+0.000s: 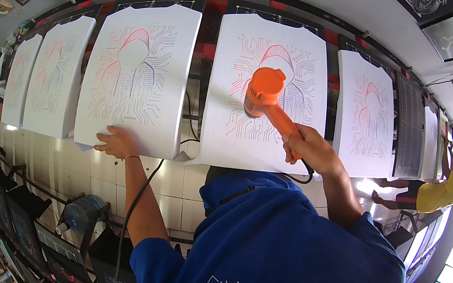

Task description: The person uses an orange heat gun to apply heat to a printed design on a white t-shirt laid flat on a work surface. The person moves the heat gun systematically across the graphic area while occasionally touching the shirt with their left hand.

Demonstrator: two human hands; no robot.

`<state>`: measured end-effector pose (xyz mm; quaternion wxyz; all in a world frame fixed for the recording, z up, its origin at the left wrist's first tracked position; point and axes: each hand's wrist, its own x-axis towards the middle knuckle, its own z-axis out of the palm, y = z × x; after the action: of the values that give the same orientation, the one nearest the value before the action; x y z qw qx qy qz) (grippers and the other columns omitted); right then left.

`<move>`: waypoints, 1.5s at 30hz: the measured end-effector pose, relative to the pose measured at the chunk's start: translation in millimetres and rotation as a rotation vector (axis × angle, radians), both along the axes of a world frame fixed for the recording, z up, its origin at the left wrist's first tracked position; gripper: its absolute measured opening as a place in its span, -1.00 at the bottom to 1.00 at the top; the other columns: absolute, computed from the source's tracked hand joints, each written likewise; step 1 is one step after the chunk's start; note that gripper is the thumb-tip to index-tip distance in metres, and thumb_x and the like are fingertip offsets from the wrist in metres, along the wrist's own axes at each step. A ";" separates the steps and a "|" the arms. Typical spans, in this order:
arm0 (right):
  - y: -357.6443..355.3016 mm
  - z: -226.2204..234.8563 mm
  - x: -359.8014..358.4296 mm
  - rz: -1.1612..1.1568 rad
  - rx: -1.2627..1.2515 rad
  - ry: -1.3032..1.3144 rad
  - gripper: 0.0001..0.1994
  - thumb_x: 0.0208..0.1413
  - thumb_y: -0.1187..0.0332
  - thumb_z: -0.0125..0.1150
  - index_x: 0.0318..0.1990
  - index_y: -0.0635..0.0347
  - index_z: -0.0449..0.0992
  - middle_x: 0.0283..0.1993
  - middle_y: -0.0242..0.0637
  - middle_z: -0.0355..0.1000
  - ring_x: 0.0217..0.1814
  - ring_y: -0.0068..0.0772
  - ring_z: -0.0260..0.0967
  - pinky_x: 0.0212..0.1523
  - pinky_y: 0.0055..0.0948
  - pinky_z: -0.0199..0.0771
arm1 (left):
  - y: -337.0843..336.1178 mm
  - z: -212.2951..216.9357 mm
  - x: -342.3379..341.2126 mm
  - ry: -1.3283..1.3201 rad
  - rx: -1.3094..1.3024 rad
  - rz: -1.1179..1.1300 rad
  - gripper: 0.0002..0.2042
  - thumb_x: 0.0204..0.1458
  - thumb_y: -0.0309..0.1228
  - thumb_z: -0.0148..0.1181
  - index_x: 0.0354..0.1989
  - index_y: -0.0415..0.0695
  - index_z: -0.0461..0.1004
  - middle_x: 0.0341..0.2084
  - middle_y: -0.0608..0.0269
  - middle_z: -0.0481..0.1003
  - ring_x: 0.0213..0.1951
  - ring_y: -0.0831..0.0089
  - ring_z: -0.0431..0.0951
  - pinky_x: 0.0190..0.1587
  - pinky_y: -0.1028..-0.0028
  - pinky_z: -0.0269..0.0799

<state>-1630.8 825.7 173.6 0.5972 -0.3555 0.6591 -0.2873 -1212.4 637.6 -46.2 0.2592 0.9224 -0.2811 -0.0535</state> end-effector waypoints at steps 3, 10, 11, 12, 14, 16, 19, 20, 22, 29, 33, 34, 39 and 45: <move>8.6 10.8 -6.7 0.084 0.070 -0.043 -0.72 0.25 0.26 0.10 -0.19 0.38 0.42 -0.41 -0.31 0.40 -0.46 -0.54 0.45 -0.45 -0.54 0.46 | 1.4 -1.5 1.1 -0.017 0.018 0.006 -0.38 0.26 -0.01 -0.12 0.37 -0.13 0.08 0.38 -0.34 -0.15 0.17 -0.28 0.32 0.05 -0.14 0.44; 22.5 5.9 -13.8 0.037 0.046 -0.036 -0.72 0.25 0.28 0.11 -0.15 0.42 0.41 -0.40 -0.30 0.42 -0.44 -0.52 0.47 -0.43 -0.54 0.50 | 1.0 0.0 -0.2 -0.006 0.007 -0.006 -0.38 0.26 -0.02 -0.12 0.37 -0.15 0.07 0.38 -0.35 -0.16 0.16 -0.29 0.33 0.05 -0.13 0.44; 23.9 9.5 -13.7 0.044 0.069 -0.042 -0.72 0.25 0.29 0.11 -0.16 0.42 0.41 -0.40 -0.30 0.42 -0.44 -0.53 0.47 -0.43 -0.53 0.50 | 1.3 -0.7 0.4 -0.015 0.014 -0.006 -0.38 0.26 -0.02 -0.12 0.37 -0.16 0.07 0.38 -0.36 -0.16 0.16 -0.29 0.33 0.06 -0.13 0.44; 25.2 11.9 -14.0 0.052 0.093 -0.047 -0.72 0.25 0.29 0.11 -0.16 0.42 0.41 -0.39 -0.30 0.42 -0.44 -0.53 0.46 -0.43 -0.53 0.51 | 1.5 -1.3 1.2 -0.025 0.022 -0.007 -0.38 0.26 -0.02 -0.12 0.37 -0.16 0.07 0.38 -0.36 -0.17 0.16 -0.29 0.33 0.06 -0.12 0.44; 28.7 14.3 -17.9 0.073 0.114 -0.078 -0.73 0.25 0.29 0.11 -0.17 0.41 0.41 -0.40 -0.30 0.42 -0.44 -0.53 0.46 -0.43 -0.54 0.50 | 2.1 -2.3 2.4 -0.014 0.016 -0.009 -0.38 0.26 -0.02 -0.12 0.37 -0.16 0.07 0.38 -0.36 -0.17 0.16 -0.29 0.33 0.06 -0.12 0.44; 30.3 13.1 -18.8 0.063 0.105 -0.077 -0.73 0.25 0.29 0.11 -0.17 0.41 0.40 -0.40 -0.31 0.42 -0.45 -0.54 0.46 -0.42 -0.54 0.50 | 2.0 -2.4 2.5 -0.004 0.011 -0.011 -0.39 0.26 -0.02 -0.12 0.37 -0.16 0.07 0.38 -0.37 -0.17 0.16 -0.29 0.33 0.06 -0.13 0.44; 28.9 8.0 -14.1 0.003 0.039 -0.033 -0.74 0.25 0.30 0.12 -0.18 0.41 0.40 -0.40 -0.31 0.41 -0.45 -0.54 0.45 -0.42 -0.54 0.49 | 1.0 -2.5 1.8 0.000 0.006 -0.016 -0.39 0.26 -0.03 -0.12 0.37 -0.16 0.07 0.38 -0.37 -0.16 0.17 -0.30 0.32 0.06 -0.13 0.44; 28.5 7.9 -12.2 -0.017 0.013 -0.023 -0.74 0.25 0.31 0.11 -0.18 0.41 0.40 -0.41 -0.31 0.42 -0.44 -0.54 0.45 -0.42 -0.54 0.49 | 0.6 -3.3 2.3 -0.003 0.007 -0.019 -0.39 0.26 -0.03 -0.12 0.37 -0.16 0.07 0.38 -0.37 -0.16 0.17 -0.30 0.32 0.06 -0.12 0.44; 30.3 9.1 -13.7 -0.028 0.015 -0.033 -0.75 0.25 0.31 0.11 -0.18 0.41 0.40 -0.41 -0.31 0.42 -0.44 -0.54 0.44 -0.41 -0.54 0.49 | 1.4 -4.9 3.3 -0.009 0.002 -0.022 -0.39 0.27 -0.02 -0.13 0.37 -0.16 0.08 0.37 -0.40 -0.16 0.18 -0.33 0.31 0.08 -0.12 0.42; 47.7 13.1 -31.0 -0.082 0.072 -0.056 -0.75 0.25 0.32 0.10 -0.18 0.41 0.40 -0.43 -0.30 0.42 -0.45 -0.52 0.43 -0.42 -0.51 0.46 | 3.0 -9.1 6.5 -0.013 -0.029 -0.052 -0.41 0.27 -0.06 -0.13 0.36 -0.18 0.09 0.36 -0.45 -0.18 0.15 -0.36 0.33 0.10 -0.12 0.41; 54.0 17.6 -30.7 -0.145 0.049 -0.021 -0.77 0.25 0.33 0.09 -0.20 0.40 0.41 -0.46 -0.29 0.42 -0.47 -0.51 0.41 -0.43 -0.51 0.44 | 5.0 -8.8 7.7 -0.019 -0.043 -0.073 -0.41 0.28 -0.07 -0.13 0.36 -0.20 0.09 0.35 -0.49 -0.18 0.15 -0.40 0.32 0.11 -0.13 0.39; 55.7 18.5 -33.7 -0.139 0.072 -0.042 -0.77 0.26 0.33 0.09 -0.20 0.40 0.41 -0.46 -0.29 0.42 -0.47 -0.52 0.41 -0.43 -0.51 0.44 | 7.8 -5.5 7.3 0.009 -0.035 -0.082 -0.41 0.28 -0.07 -0.13 0.36 -0.20 0.09 0.35 -0.50 -0.19 0.15 -0.42 0.32 0.12 -0.13 0.39; 59.2 14.3 -41.4 -0.191 0.078 -0.090 -0.76 0.26 0.31 0.09 -0.18 0.38 0.40 -0.45 -0.30 0.41 -0.48 -0.53 0.39 -0.42 -0.51 0.45 | 7.1 -9.1 8.6 -0.001 -0.060 -0.093 -0.41 0.27 -0.08 -0.11 0.36 -0.22 0.10 0.35 -0.51 -0.17 0.16 -0.44 0.30 0.14 -0.13 0.36; 38.2 10.5 -31.4 -0.242 0.009 -0.029 -0.74 0.26 0.29 0.11 -0.17 0.38 0.39 -0.39 -0.32 0.41 -0.46 -0.56 0.38 -0.41 -0.52 0.43 | 5.3 -16.1 10.5 -0.092 -0.012 -0.121 -0.42 0.27 -0.08 -0.09 0.35 -0.19 0.13 0.36 -0.46 -0.14 0.32 -0.35 0.08 0.26 -0.11 0.21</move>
<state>-1662.2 863.9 184.0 0.5694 -0.2665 0.6897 -0.3593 -1201.9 642.9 -62.3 0.2476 0.9037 -0.3484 -0.0249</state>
